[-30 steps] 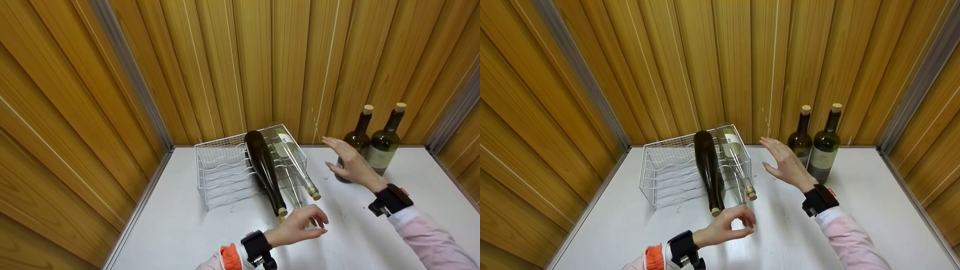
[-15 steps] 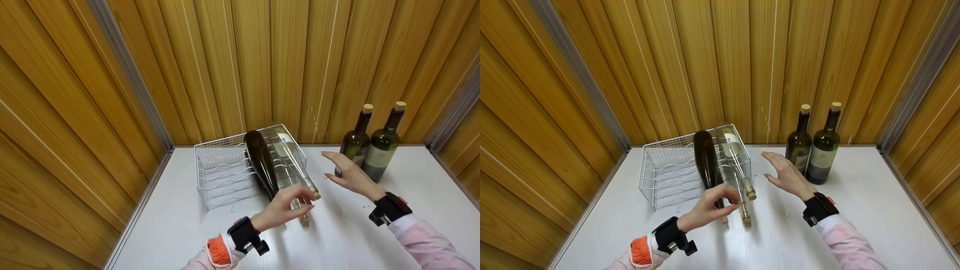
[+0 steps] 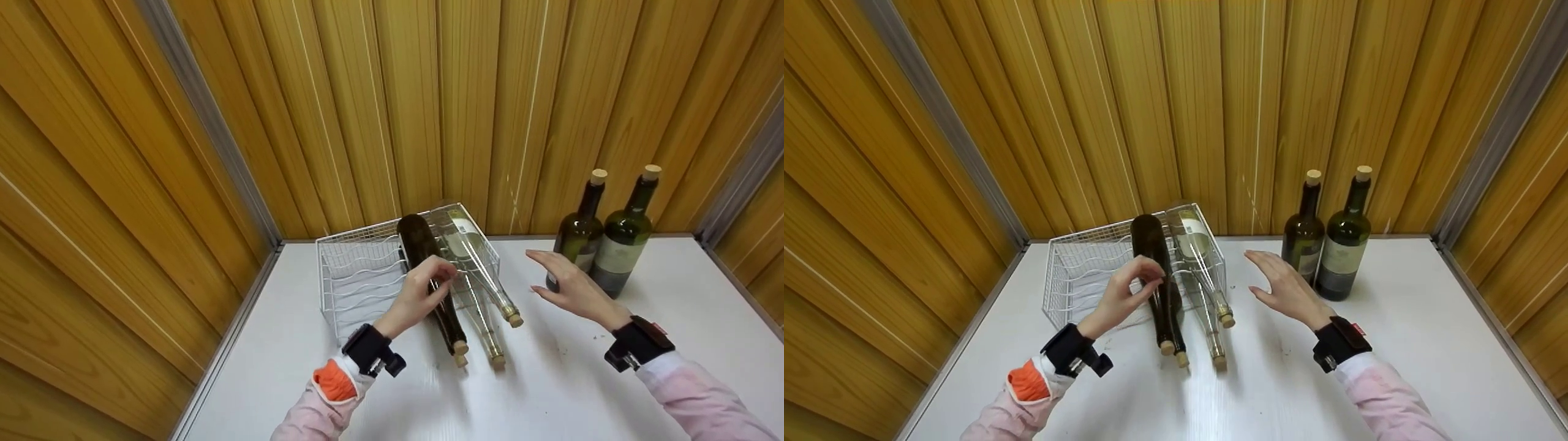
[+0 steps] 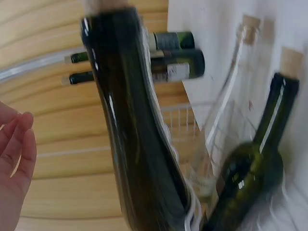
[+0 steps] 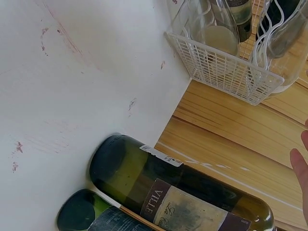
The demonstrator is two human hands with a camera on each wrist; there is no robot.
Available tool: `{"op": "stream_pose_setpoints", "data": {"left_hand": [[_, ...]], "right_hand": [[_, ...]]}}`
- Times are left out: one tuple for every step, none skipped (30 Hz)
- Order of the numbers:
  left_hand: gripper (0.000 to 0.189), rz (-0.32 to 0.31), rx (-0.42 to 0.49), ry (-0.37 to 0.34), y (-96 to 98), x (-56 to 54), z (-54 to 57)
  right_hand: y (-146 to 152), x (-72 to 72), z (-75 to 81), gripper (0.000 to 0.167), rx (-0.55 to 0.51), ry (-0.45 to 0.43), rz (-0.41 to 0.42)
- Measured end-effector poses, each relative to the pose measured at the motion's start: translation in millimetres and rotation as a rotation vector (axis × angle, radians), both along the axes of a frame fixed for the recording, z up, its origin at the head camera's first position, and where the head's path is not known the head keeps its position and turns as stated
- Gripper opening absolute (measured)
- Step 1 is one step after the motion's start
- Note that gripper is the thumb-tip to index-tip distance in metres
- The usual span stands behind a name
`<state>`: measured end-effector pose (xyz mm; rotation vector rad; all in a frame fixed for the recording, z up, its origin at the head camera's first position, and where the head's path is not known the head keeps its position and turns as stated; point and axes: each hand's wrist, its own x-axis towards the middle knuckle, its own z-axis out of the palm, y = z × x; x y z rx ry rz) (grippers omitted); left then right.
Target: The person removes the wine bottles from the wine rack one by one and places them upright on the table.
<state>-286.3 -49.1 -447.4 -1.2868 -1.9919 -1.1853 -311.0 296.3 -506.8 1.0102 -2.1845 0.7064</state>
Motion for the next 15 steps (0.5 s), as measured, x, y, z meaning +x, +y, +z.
{"op": "stream_pose_setpoints", "data": {"left_hand": [[0.016,0.028,-0.006,0.010,-2.8,-3.9,-0.4],[0.016,0.059,-0.014,0.021,-5.6,-8.1,-1.1],[0.017,0.090,-0.024,0.024,-8.4,-12.0,-1.9],[0.018,0.117,-0.034,0.029,-11.1,-16.1,-2.8],[0.019,0.139,-0.044,0.030,-13.8,-19.7,-3.4],[0.020,0.158,-0.058,0.031,-16.4,-23.4,-4.0],[0.022,0.172,-0.074,0.034,-19.0,-26.9,-4.5],[0.024,0.189,-0.096,0.041,-21.2,-30.3,-4.9],[0.026,0.207,-0.123,0.053,-23.4,-33.6,-5.2],[0.028,0.223,-0.153,0.071,-25.5,-37.0,-5.6],[0.030,0.241,-0.189,0.094,-27.5,-40.7,-5.8],[0.033,0.262,-0.229,0.125,-29.4,-44.8,-6.3],[0.035,0.286,-0.273,0.162,-31.2,-48.9,-6.6],[0.037,0.311,-0.320,0.198,-33.0,-52.9,-6.9],[0.040,0.331,-0.369,0.234,-34.9,-57.2,-7.2]], "right_hand": [[0.3,0.1,0.0,0.080,0.002,0.000,-0.002],[0.6,0.1,-0.1,0.081,0.002,0.001,-0.001],[0.9,0.2,-0.1,0.081,0.000,0.002,0.001],[1.3,0.2,-0.1,0.081,-0.002,0.004,0.003],[1.5,0.4,-0.1,0.082,-0.005,0.006,0.006],[1.7,0.7,0.0,0.082,-0.007,0.009,0.008],[1.9,1.1,0.0,0.082,-0.008,0.013,0.008],[2.0,1.4,0.0,0.081,-0.011,0.014,0.008],[2.1,1.8,-0.1,0.081,-0.012,0.015,0.006],[2.2,2.1,-0.2,0.080,-0.012,0.016,0.003],[2.1,2.5,-0.2,0.080,-0.012,0.016,0.001],[2.1,2.7,-0.2,0.080,-0.009,0.017,-0.002],[2.1,2.8,-0.4,0.080,-0.007,0.017,-0.003],[2.3,2.9,-0.6,0.080,-0.005,0.016,-0.001],[2.5,2.8,-1.0,0.080,-0.003,0.016,0.001]]}}
